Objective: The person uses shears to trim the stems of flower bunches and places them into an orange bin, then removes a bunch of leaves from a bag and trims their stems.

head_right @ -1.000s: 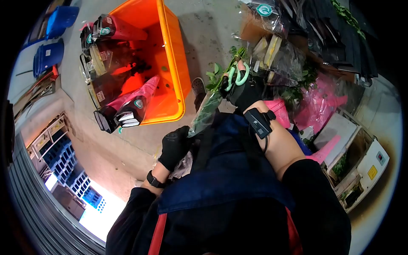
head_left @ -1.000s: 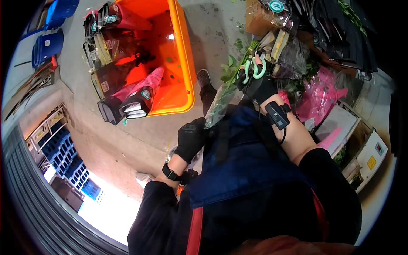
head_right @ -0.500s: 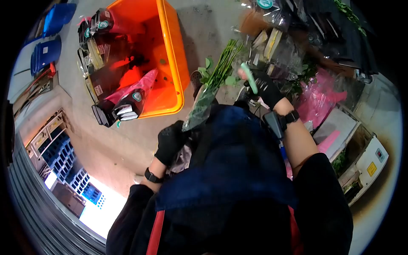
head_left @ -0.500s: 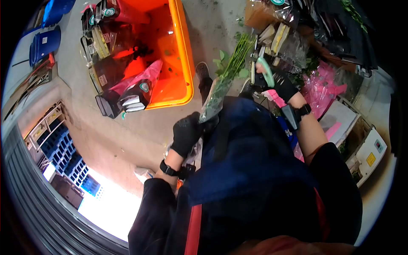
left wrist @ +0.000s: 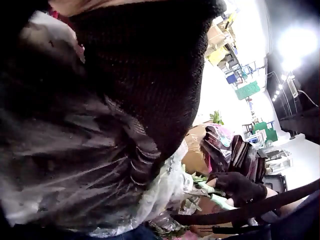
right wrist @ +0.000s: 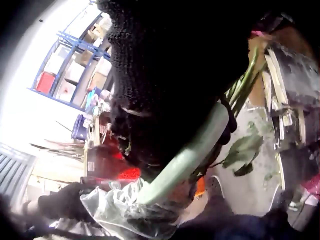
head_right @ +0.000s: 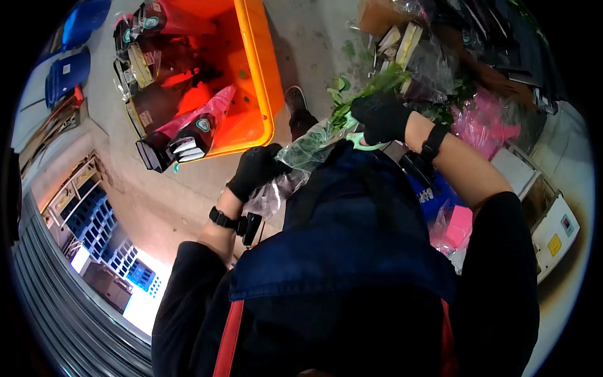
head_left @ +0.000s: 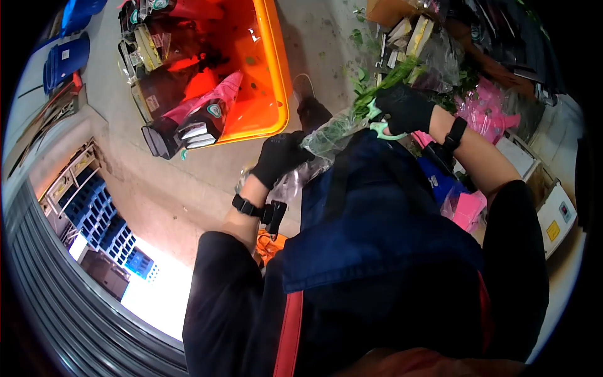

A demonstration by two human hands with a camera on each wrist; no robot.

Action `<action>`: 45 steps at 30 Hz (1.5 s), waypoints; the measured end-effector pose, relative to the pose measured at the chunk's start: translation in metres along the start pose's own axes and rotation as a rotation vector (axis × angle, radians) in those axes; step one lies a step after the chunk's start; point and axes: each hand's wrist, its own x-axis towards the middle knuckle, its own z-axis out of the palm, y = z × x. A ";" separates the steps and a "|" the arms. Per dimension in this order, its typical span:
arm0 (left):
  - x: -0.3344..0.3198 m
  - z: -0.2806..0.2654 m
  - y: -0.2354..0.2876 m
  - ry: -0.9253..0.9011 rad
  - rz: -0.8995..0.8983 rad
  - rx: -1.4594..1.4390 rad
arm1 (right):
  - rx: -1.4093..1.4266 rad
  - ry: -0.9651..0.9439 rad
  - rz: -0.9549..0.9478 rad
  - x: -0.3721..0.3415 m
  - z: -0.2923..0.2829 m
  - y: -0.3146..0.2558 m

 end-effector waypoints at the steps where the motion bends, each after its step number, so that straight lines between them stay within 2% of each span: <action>1: 0.003 0.003 -0.002 0.001 0.032 0.005 | -0.019 -0.064 -0.005 0.003 -0.001 -0.013; 2: 0.007 0.005 -0.004 0.007 0.064 0.011 | 0.000 0.028 -0.074 0.003 0.013 -0.013; 5: 0.018 0.007 -0.008 -0.006 0.146 -0.007 | -0.008 0.063 -0.116 0.007 0.031 -0.015; 7: 0.029 0.016 -0.021 -0.053 0.130 -0.011 | 0.063 0.089 -0.131 0.010 0.041 -0.030; 8: 0.035 0.017 -0.022 -0.073 0.124 -0.012 | 0.080 0.161 -0.207 0.017 0.046 -0.044; 10: 0.045 0.014 -0.020 -0.113 0.107 -0.041 | 0.022 0.131 -0.104 0.023 0.041 -0.071; 11: 0.048 0.011 -0.018 -0.123 0.105 -0.055 | 0.064 0.077 -0.052 0.023 0.038 -0.067; 14: 0.055 -0.005 -0.023 -0.205 0.052 -0.256 | 0.328 0.271 -0.052 -0.007 0.050 -0.032; 15: 0.059 -0.007 -0.030 -0.217 0.008 -0.290 | 0.406 0.207 0.051 -0.020 0.051 -0.022; 16: 0.062 -0.013 -0.026 -0.229 -0.043 -0.325 | 0.455 0.327 -0.046 -0.035 0.059 -0.015; 17: 0.065 -0.019 -0.016 -0.268 -0.157 -0.357 | 0.565 0.221 0.055 -0.045 0.038 -0.028; 18: 0.073 -0.015 -0.020 -0.261 -0.110 -0.314 | 0.673 0.112 0.156 -0.059 0.009 -0.043; 19: 0.082 -0.006 -0.028 -0.256 -0.063 -0.274 | 0.861 0.263 0.084 -0.075 -0.001 -0.048; 20: 0.091 0.000 -0.025 -0.255 -0.016 -0.232 | 0.985 0.323 0.173 -0.093 -0.013 -0.052; 21: 0.101 0.007 -0.021 -0.329 -0.065 -0.300 | 1.064 0.395 0.306 -0.108 -0.010 -0.052; 22: 0.114 0.009 -0.002 -0.335 0.061 -0.162 | 1.136 0.472 0.435 -0.123 -0.008 -0.048; 23: 0.128 0.011 0.025 -0.332 0.185 -0.025 | 0.826 0.555 0.433 -0.139 0.011 -0.033; 24: 0.143 0.019 0.050 -0.322 0.298 0.113 | 0.654 0.449 0.596 -0.164 0.044 -0.009; 25: 0.167 0.039 0.073 -0.448 0.320 0.281 | 0.386 0.521 0.559 -0.184 0.070 0.003; 26: 0.189 0.053 0.110 -0.589 0.258 0.379 | 0.462 0.488 0.664 -0.205 0.084 0.008; 27: 0.201 0.078 0.126 -0.399 0.309 0.216 | 0.392 0.619 0.599 -0.218 0.090 0.003; 28: 0.212 0.096 0.144 -0.171 0.400 -0.029 | 0.579 0.649 0.700 -0.216 0.057 -0.026; 29: 0.238 0.139 0.153 -0.059 0.486 -0.119 | 0.865 0.615 0.863 -0.229 0.060 -0.025; 30: 0.223 0.095 0.201 -0.090 0.668 0.385 | 0.824 0.698 0.933 -0.247 0.091 -0.003; 31: 0.263 0.151 0.208 0.146 0.520 0.319 | 0.942 0.811 0.945 -0.278 0.133 0.030; 32: 0.282 0.172 0.213 0.216 0.463 0.122 | 0.800 0.895 0.943 -0.265 0.117 0.020; 34: 0.258 0.157 0.210 0.547 0.564 0.172 | 0.864 0.969 0.880 -0.284 0.148 0.050; 36: 0.248 0.130 0.184 0.259 0.594 -0.169 | 0.881 0.919 0.991 -0.283 0.158 0.063; 37: 0.224 0.081 0.175 0.009 0.430 -0.411 | 0.842 0.896 1.001 -0.271 0.157 0.068; 38: 0.235 0.076 0.145 0.069 0.276 -0.255 | 0.701 0.784 1.036 -0.262 0.155 0.069; 39: 0.227 0.044 0.118 0.071 0.169 -0.369 | 0.478 0.694 1.007 -0.251 0.151 0.068; 40: 0.229 0.026 0.078 0.328 0.225 -0.367 | 0.254 0.605 0.974 -0.239 0.148 0.069; 41: 0.230 0.000 0.033 0.282 0.090 -0.512 | 0.517 0.679 0.905 -0.231 0.160 0.076; 42: 0.222 -0.041 -0.002 0.276 -0.097 -0.947 | 0.780 0.736 0.831 -0.216 0.171 0.090; 43: 0.230 -0.065 -0.058 0.422 -0.072 -1.118 | 0.366 0.608 0.894 -0.183 0.145 0.067; 44: 0.234 -0.098 -0.120 0.476 0.064 -1.023 | 0.710 0.597 0.794 -0.181 0.170 0.094; 45: 0.228 -0.147 -0.142 0.570 -0.156 -0.771 | 0.918 0.639 0.768 -0.147 0.144 0.074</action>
